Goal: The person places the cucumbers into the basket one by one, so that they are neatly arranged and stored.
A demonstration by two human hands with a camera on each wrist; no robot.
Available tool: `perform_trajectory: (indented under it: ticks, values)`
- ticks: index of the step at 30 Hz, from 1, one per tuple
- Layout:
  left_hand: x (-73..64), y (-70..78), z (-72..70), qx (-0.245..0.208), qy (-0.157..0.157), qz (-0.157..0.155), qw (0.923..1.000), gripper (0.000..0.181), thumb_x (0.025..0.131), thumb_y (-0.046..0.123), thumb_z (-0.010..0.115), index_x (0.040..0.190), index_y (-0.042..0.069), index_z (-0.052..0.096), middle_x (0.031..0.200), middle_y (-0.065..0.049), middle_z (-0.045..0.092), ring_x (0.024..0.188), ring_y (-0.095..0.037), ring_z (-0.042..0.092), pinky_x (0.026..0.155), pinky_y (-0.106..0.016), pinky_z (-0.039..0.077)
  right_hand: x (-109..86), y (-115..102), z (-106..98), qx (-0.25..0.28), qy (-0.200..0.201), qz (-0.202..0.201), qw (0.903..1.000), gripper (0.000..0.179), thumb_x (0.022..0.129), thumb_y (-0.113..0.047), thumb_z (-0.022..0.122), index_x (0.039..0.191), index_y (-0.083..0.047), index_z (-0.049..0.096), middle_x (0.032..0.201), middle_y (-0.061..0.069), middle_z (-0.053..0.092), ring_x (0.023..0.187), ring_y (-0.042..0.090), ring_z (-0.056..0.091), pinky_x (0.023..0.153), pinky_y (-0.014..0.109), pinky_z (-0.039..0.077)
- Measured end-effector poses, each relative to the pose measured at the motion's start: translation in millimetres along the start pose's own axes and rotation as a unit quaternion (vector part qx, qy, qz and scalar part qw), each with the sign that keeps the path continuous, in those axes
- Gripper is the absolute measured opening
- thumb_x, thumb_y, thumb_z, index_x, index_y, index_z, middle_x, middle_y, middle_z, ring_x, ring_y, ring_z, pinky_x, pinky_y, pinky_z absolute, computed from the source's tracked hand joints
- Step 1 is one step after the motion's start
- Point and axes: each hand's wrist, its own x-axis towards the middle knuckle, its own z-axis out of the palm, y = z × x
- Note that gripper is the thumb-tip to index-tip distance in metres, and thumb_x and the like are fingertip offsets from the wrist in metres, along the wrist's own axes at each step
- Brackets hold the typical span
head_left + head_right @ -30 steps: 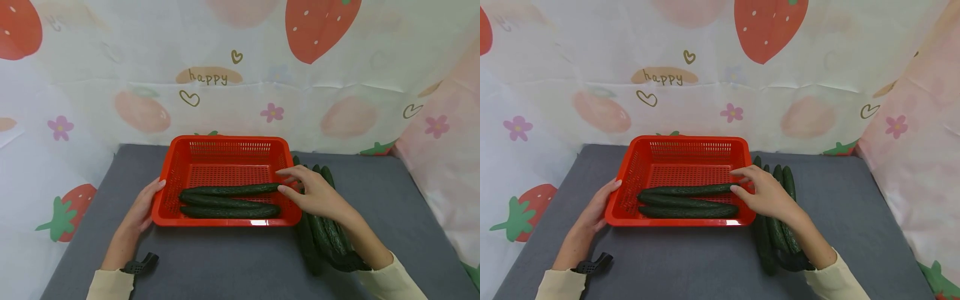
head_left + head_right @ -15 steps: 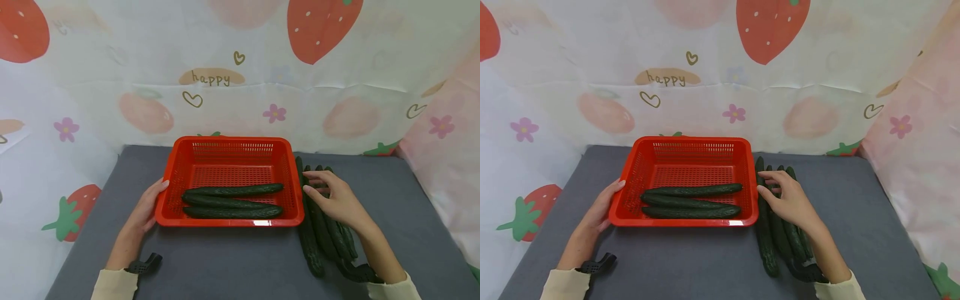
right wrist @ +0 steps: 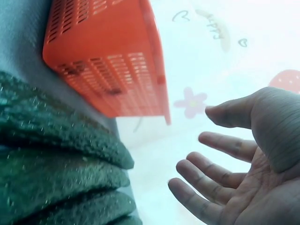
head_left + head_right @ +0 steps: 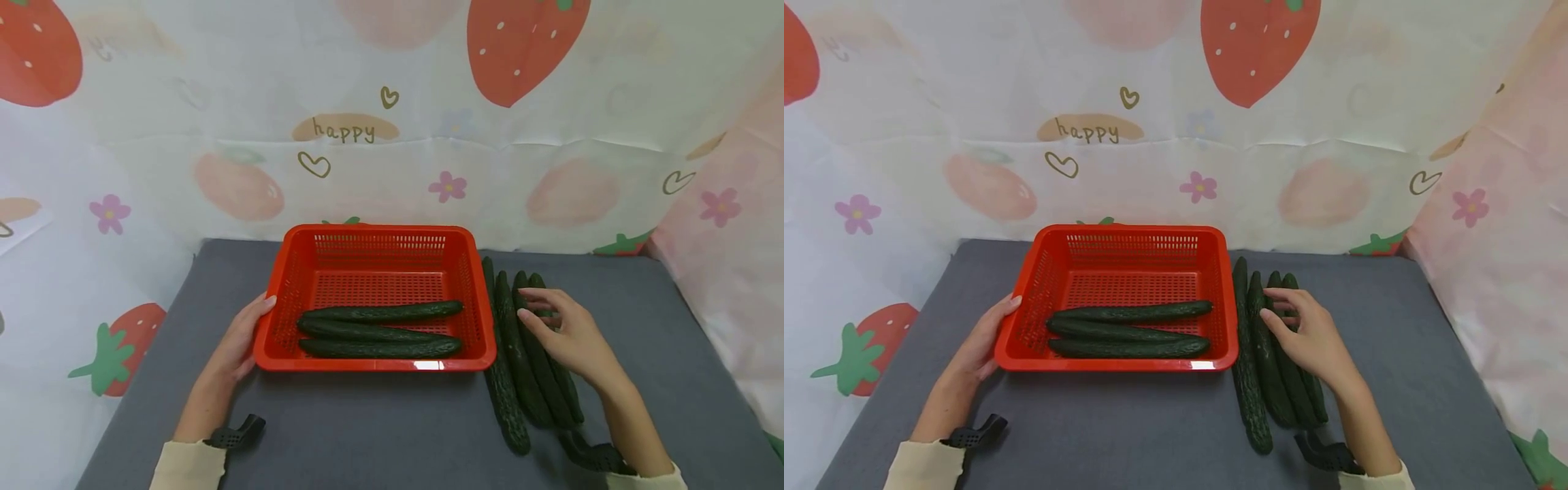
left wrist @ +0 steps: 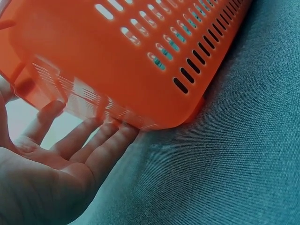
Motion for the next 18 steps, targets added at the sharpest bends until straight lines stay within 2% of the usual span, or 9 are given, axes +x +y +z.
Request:
perform_trajectory:
  ticks: [9,18]
  values:
    - [-0.5,0.2,0.0,-0.008,-0.007,0.003,0.9999,0.047,0.116,0.032,0.039,0.159,0.012,0.034,0.128,0.007,0.069,0.110,-0.003,0.071,0.094,-0.024,0.062,-9.6,17.8,-6.0,-0.014,0.012,0.035,0.9992,0.052,0.110,-0.032,0.059,0.152,-0.003,0.052,0.149,0.026,0.053,0.132,0.047,0.058,0.105,0.065,0.053]
    - [-0.3,0.7,0.8,-0.010,-0.002,-0.005,0.9999,0.048,0.116,0.032,0.039,0.159,0.012,0.032,0.129,0.008,0.068,0.112,-0.003,0.070,0.095,-0.025,0.062,-18.3,30.2,-10.0,-0.017,0.024,0.036,0.9989,0.052,0.109,-0.031,0.060,0.152,-0.002,0.051,0.146,0.027,0.054,0.131,0.049,0.059,0.103,0.064,0.053]
